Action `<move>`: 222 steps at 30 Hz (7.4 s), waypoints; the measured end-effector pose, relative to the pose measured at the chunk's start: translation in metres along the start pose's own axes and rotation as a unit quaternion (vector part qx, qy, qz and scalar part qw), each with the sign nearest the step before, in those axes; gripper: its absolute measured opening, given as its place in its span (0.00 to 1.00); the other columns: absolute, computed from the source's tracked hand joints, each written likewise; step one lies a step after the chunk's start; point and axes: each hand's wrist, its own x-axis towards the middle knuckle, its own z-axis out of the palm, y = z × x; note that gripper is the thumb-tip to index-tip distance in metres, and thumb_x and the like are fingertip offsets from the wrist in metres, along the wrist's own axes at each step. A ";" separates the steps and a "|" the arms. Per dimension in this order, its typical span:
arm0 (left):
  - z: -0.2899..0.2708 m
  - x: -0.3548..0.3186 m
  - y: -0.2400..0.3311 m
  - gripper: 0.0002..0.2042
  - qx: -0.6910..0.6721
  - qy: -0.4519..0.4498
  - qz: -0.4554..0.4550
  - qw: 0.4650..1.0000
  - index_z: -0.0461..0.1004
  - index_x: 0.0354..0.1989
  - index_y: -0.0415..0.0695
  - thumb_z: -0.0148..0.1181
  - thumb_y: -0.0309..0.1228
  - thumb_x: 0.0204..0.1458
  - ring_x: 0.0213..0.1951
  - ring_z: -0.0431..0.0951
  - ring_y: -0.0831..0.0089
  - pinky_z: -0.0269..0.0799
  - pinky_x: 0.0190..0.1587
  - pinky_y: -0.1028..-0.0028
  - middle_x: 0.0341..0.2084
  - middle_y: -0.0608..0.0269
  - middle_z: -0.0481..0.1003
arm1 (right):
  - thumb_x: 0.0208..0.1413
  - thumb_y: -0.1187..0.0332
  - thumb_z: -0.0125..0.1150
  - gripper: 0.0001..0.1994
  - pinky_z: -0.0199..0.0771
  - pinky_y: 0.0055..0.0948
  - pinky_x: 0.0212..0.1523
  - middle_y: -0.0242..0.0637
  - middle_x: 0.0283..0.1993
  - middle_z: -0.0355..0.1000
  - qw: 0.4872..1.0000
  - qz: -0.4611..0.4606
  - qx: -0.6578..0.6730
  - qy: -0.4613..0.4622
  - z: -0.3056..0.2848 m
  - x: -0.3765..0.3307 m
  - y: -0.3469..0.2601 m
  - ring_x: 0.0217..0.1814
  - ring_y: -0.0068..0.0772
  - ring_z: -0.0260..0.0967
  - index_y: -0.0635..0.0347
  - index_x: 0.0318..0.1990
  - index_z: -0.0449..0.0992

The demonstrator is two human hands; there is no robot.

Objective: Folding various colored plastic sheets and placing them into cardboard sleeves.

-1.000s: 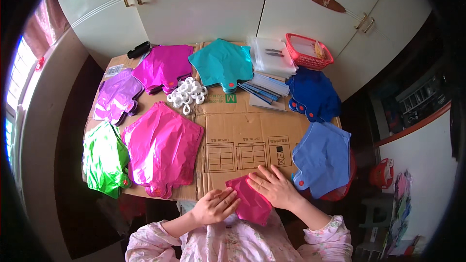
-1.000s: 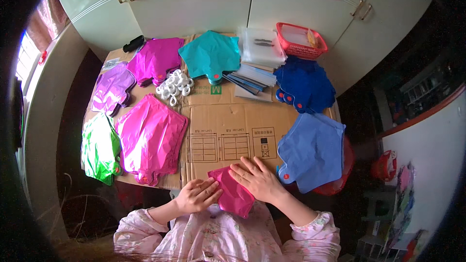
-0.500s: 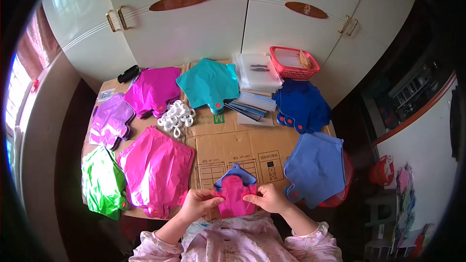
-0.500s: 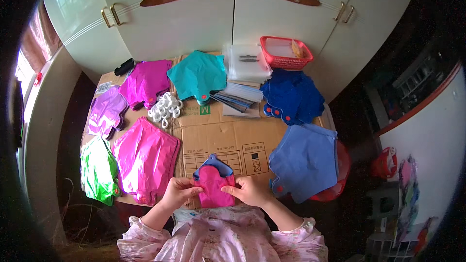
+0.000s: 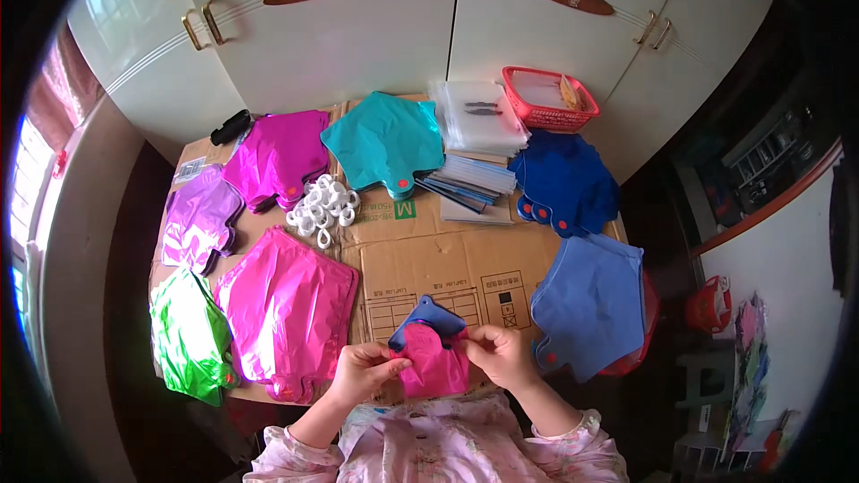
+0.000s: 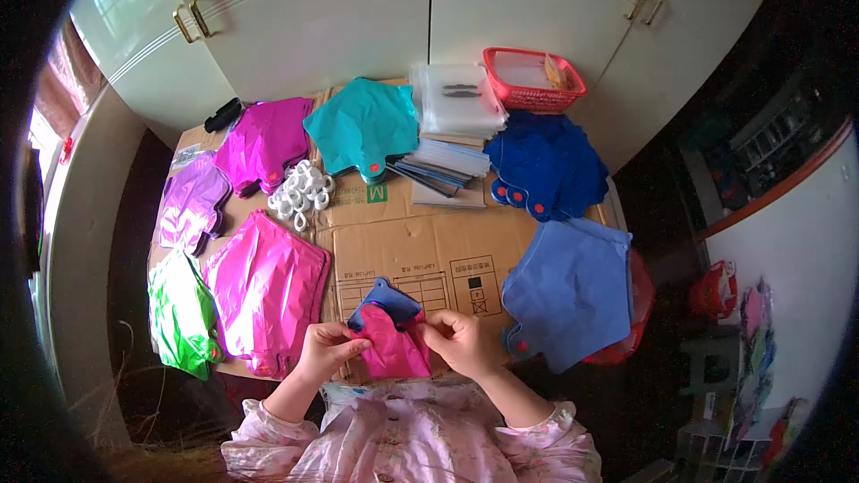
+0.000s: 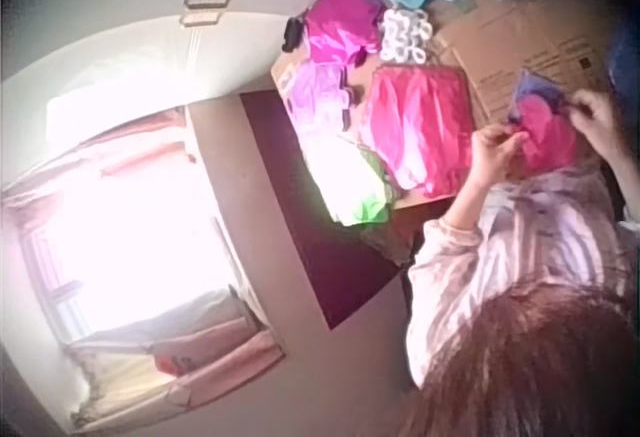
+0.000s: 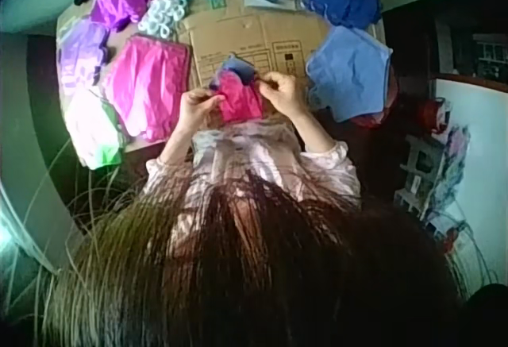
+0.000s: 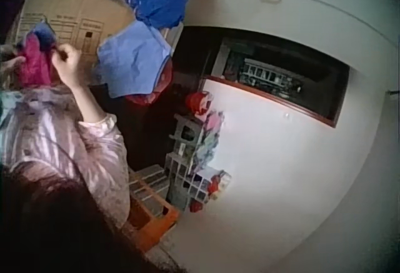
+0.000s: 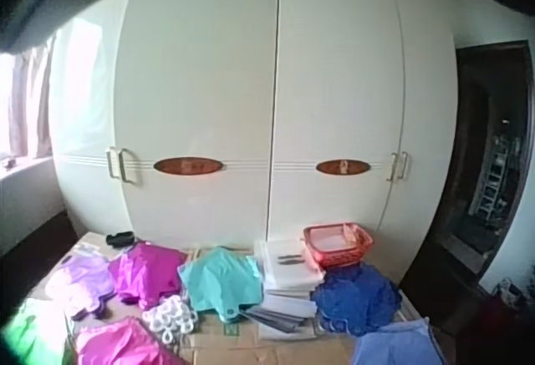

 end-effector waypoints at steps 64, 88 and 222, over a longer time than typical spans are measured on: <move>0.027 0.002 0.010 0.11 0.663 -0.059 0.358 0.655 0.72 0.30 0.42 0.59 0.29 0.36 0.26 0.71 0.73 0.71 0.22 0.76 0.24 0.66 0.66 | 0.50 0.70 0.53 0.11 0.66 0.38 0.58 0.35 0.45 0.71 0.751 -0.347 -0.561 0.028 0.025 0.007 -0.005 0.54 0.36 0.67 0.60 0.42 0.73; 0.014 -0.003 0.006 0.10 0.704 -0.113 0.419 0.563 0.75 0.30 0.41 0.56 0.30 0.38 0.31 0.72 0.74 0.74 0.26 0.76 0.30 0.66 0.69 | 0.50 0.73 0.56 0.09 0.70 0.38 0.53 0.38 0.41 0.74 0.757 -0.374 -0.534 0.045 0.017 0.007 0.014 0.46 0.36 0.72 0.64 0.38 0.77; 0.070 0.241 0.102 0.07 0.694 -0.174 0.304 0.629 0.75 0.30 0.45 0.51 0.31 0.50 0.32 0.79 0.56 0.74 0.34 0.59 0.26 0.57 0.78 | 0.49 0.54 0.57 0.33 0.57 0.39 0.65 0.54 0.60 0.63 0.746 -0.280 -0.596 -0.102 0.014 -0.040 0.010 0.62 0.46 0.62 0.70 0.57 0.64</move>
